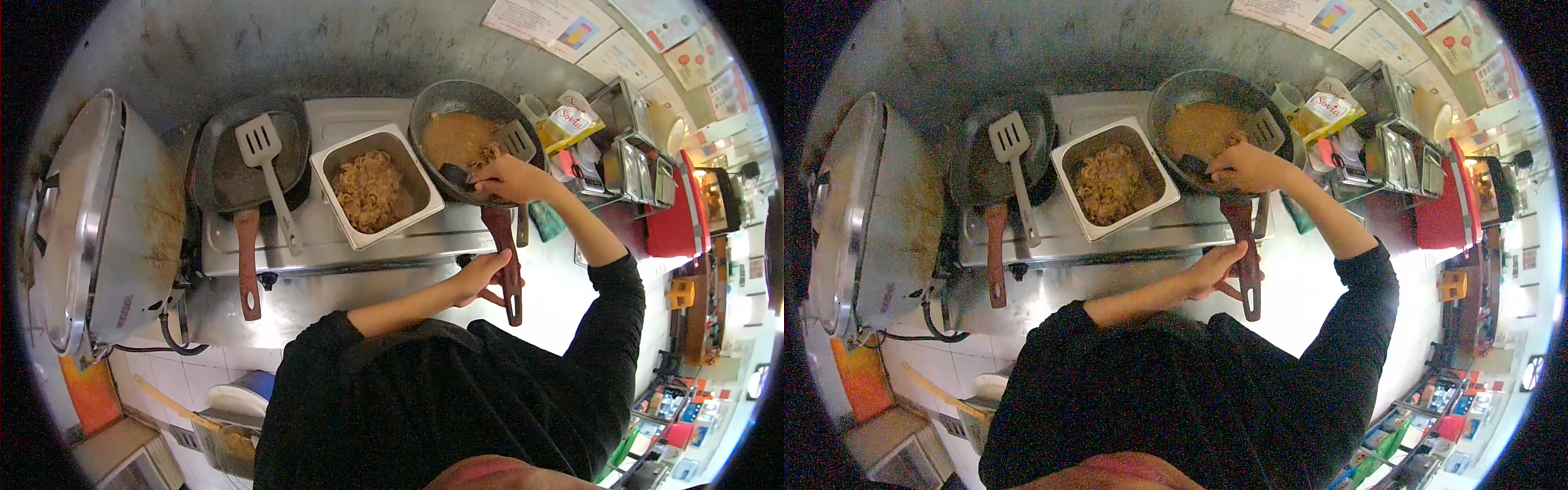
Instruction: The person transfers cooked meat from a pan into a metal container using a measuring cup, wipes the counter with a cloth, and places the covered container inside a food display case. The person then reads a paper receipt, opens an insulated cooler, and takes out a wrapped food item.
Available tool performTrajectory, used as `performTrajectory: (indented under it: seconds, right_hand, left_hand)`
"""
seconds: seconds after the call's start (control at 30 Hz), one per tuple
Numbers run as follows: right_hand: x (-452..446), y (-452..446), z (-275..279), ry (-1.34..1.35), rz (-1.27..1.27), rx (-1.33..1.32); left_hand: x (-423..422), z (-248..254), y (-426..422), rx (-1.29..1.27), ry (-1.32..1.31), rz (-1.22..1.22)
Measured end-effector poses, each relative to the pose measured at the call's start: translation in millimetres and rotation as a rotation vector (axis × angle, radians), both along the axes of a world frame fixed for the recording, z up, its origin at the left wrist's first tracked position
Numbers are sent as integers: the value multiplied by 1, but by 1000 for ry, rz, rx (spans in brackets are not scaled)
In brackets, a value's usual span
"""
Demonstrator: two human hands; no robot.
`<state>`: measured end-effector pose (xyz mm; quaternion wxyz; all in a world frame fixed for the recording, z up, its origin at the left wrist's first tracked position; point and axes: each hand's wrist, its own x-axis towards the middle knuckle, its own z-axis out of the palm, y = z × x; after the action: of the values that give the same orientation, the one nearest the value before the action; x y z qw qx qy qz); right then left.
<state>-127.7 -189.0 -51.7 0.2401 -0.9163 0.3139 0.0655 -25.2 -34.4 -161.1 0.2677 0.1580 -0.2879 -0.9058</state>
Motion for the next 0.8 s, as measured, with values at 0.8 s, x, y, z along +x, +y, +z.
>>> performTrajectory:
  seconds: [0.8]
  right_hand:
    - [-7, -36, -40, -486, -697, 734]
  left_hand:
    - [-7, -3, 3, -19, 3, -24]
